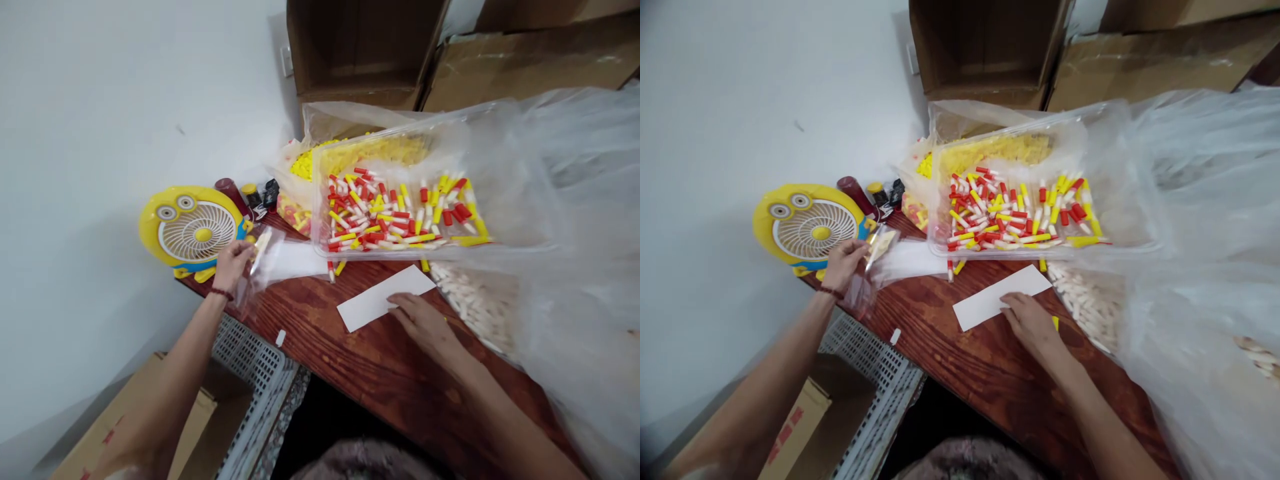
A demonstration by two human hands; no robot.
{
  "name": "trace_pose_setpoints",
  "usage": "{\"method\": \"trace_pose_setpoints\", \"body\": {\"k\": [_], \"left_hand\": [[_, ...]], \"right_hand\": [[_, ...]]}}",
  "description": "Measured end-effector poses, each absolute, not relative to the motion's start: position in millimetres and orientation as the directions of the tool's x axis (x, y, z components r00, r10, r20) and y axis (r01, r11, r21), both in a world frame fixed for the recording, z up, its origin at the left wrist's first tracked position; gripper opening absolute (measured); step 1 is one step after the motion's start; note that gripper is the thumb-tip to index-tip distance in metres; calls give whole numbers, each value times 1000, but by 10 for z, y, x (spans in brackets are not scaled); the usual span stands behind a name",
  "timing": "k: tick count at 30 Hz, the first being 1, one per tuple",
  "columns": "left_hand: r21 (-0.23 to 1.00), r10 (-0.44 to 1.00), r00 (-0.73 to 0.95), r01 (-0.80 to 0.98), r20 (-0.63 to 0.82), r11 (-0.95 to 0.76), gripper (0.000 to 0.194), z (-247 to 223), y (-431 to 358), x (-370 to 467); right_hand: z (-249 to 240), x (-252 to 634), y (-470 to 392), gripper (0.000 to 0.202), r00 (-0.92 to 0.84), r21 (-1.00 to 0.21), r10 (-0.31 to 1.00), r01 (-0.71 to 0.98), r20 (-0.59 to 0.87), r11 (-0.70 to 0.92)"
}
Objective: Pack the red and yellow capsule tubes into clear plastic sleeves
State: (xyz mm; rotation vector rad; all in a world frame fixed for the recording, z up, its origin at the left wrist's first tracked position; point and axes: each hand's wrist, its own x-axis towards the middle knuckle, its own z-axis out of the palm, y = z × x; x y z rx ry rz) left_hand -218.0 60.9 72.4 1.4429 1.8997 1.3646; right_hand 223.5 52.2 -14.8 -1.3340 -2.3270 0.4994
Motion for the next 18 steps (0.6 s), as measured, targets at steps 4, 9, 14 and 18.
{"method": "trace_pose_setpoints", "body": {"k": [4,9,14,18], "left_hand": [[859,984,-168,511,58,36,23,451,-82,-1734],[870,987,-78,467,-140,160,30,58,-371,-1179],[870,962,-66,413,-267,270,35,78,-262,-1121],[866,958,-1,427,-286,260,38,125,-236,-1214]], "right_hand": [[-86,2198,991,47,-587,-288,809,776,-3,562],[41,2020,1261,56,-627,-175,750,779,-211,602],[103,1971,1322,37,-617,-196,752,787,-233,585],[3,2107,1347,20,-609,-423,787,742,-100,520]]}}
